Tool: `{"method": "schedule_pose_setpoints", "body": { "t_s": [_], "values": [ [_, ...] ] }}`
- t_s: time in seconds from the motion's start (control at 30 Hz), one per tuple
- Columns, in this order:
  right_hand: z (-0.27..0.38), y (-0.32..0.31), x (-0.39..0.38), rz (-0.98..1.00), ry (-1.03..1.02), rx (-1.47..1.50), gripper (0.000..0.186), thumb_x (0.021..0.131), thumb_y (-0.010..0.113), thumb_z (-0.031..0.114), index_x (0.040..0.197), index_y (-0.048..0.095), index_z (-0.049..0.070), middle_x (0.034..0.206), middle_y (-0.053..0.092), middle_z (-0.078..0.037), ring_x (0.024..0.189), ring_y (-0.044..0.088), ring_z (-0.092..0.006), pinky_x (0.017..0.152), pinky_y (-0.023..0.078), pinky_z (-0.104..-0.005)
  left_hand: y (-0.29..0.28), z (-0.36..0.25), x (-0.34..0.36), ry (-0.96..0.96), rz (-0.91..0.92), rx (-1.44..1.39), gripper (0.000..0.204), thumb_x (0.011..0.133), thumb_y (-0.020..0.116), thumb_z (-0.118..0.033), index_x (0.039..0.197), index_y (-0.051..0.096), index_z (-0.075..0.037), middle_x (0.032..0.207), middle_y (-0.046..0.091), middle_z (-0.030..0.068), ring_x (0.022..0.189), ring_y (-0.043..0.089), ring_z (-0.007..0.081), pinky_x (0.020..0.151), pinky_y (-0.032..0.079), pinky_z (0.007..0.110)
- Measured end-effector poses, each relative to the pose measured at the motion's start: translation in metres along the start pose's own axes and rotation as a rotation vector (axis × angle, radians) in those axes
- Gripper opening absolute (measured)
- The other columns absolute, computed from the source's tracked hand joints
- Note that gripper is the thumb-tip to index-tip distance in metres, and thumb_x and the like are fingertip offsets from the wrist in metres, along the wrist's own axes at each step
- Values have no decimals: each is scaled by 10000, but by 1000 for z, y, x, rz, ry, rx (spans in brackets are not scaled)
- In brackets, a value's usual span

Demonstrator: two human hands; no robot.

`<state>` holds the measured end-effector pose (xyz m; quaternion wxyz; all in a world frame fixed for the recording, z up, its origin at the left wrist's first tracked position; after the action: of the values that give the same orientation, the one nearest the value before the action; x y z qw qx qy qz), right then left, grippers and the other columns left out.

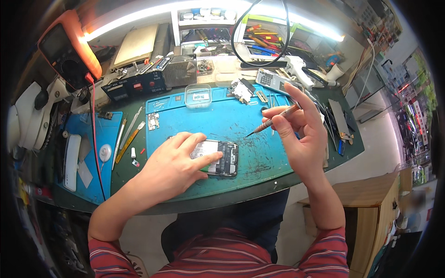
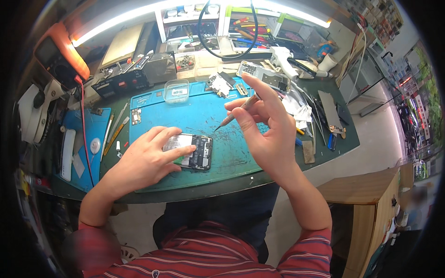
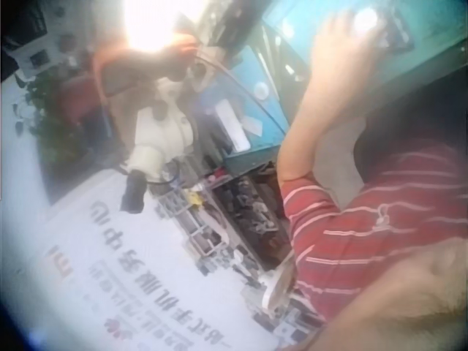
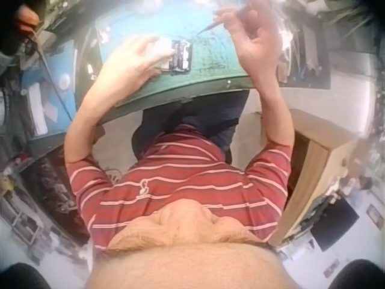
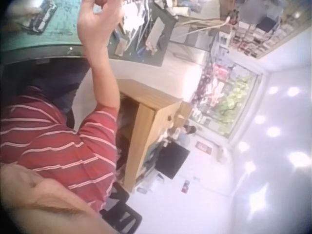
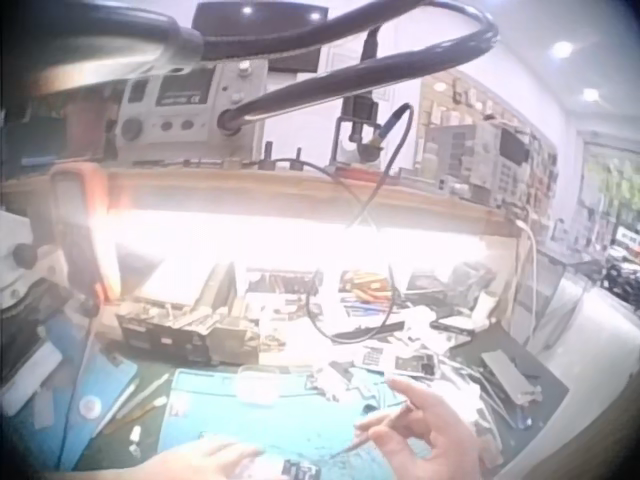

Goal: The person removes a protective film from a black smartphone back cover, applies adhesive along the edges, wipes the surface, and then reattaches internal components to the phone's chassis using a screwdriver. The person works at a cluttered electronics repair bench.

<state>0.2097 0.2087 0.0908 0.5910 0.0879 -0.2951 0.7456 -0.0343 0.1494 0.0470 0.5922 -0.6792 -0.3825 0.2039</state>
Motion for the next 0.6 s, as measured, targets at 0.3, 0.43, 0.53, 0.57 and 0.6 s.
{"method": "schedule_pose_setpoints", "body": {
  "t_s": [0.3, 0.43, 0.53, 0.57, 0.6],
  "values": [
    [2, -1, 10, -13, -2, 19, 552, 1052, 656, 137, 1553, 446, 41, 1051, 774, -129, 985, 753, -184, 867, 593, -310, 15, -21, 4, -112, -138, 122, 611, 823, 834, -331, 1400, 657, -235, 1304, 568, 128, 1182, 562, 322, 987, 457, 448],
    [7, 4, 23, -24, -37, 41, 541, 1049, 662, 141, 1543, 462, 47, 1045, 776, -122, 987, 755, -184, 870, 594, -307, 14, -18, 4, -108, -77, 86, 606, 827, 832, -308, 1403, 656, -240, 1348, 552, 136, 1209, 552, 337, 1010, 450, 459],
    [9, 7, 34, -34, -83, 38, 535, 1047, 665, 142, 1538, 473, 52, 1042, 777, -122, 987, 757, -187, 862, 590, -299, 11, -16, 0, -60, -50, 50, 631, 805, 843, -290, 1406, 656, -254, 1365, 550, 140, 1218, 549, 348, 1029, 448, 475],
    [9, 8, 39, -38, -91, 45, 535, 1046, 668, 142, 1537, 475, 54, 1041, 778, -121, 985, 757, -184, 858, 587, -294, 10, -17, 0, -45, -55, 38, 639, 798, 846, -286, 1407, 656, -259, 1369, 549, 141, 1219, 549, 352, 1032, 449, 482],
    [8, 11, 43, -38, -98, 54, 535, 1044, 671, 141, 1536, 477, 56, 1041, 779, -121, 982, 757, -182, 853, 584, -290, 11, -17, -1, -33, -60, 24, 646, 791, 849, -282, 1407, 656, -263, 1374, 548, 142, 1219, 548, 355, 1035, 449, 489]
  ]
}}
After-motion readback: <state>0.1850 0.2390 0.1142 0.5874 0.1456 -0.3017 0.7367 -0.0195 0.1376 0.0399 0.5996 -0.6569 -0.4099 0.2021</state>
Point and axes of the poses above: each hand's wrist, its own x-axis towards the middle knuckle, its own y-axis out of the palm, z = x × y, the point moved 4 cm from there along x, towards the middle knuckle
